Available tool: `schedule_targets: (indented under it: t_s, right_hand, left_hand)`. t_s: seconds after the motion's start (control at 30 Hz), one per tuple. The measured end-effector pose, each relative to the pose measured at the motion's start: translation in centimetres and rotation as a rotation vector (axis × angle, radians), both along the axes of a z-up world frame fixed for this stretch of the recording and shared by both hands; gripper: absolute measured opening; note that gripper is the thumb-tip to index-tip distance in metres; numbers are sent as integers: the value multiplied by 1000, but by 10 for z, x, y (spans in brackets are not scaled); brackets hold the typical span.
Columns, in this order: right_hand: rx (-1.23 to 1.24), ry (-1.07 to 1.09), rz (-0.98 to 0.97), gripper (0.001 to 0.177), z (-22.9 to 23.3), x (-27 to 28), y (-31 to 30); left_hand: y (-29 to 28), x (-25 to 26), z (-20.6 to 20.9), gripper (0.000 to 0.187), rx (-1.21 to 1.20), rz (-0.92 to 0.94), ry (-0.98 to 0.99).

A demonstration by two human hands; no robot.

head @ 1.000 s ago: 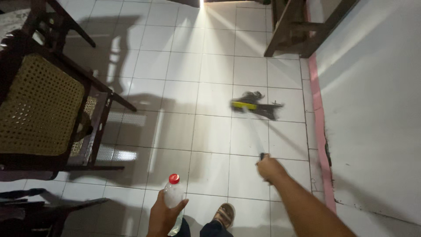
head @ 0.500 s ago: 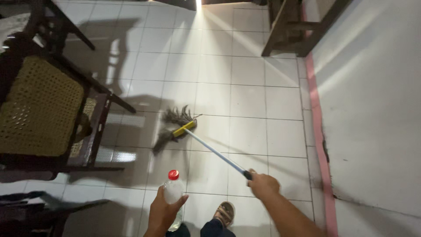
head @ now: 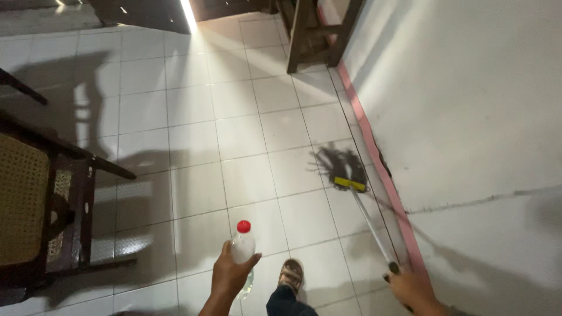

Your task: The person mops a tiled floor using a string mop while holding a plastic bottle in the other hand. They move the mop back and forth across the floor, cleaning around wooden chairs and along the base of the walls.

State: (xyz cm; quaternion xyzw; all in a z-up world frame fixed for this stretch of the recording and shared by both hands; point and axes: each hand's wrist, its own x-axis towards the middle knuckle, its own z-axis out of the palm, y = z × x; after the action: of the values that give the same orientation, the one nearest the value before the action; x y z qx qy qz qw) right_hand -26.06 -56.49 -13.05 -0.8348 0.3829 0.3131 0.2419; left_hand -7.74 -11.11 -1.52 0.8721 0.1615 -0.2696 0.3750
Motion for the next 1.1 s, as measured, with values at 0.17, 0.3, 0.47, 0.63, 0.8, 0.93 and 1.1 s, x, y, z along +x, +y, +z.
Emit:
schedule_targets:
  t_s: [0.17, 0.3, 0.47, 0.63, 0.8, 0.93, 1.1]
  right_hand:
    - [32, 172, -84, 54, 23, 26, 109]
    - [83, 154, 116, 63, 51, 24, 211]
    - [-1, 104, 482, 59, 56, 3, 327]
    - [-46, 129, 574, 49, 77, -1, 399]
    - [-103, 230, 473, 45, 80, -26, 359]
    - [-134, 262, 353, 43, 105, -78, 283]
    - [-215, 405, 141, 49, 114, -154, 191]
  left_hand:
    - [27, -21, 12, 81, -43, -6, -8]
    - [72, -50, 15, 79, -9, -8, 13]
    - [134, -86, 6, 77, 37, -10, 17]
    - [190, -113, -4, 80, 76, -17, -33]
    - [216, -125, -6, 79, 145, -49, 2]
    - [206, -128, -2, 83, 123, -53, 54]
    - [181, -134, -5, 81, 74, -108, 37]
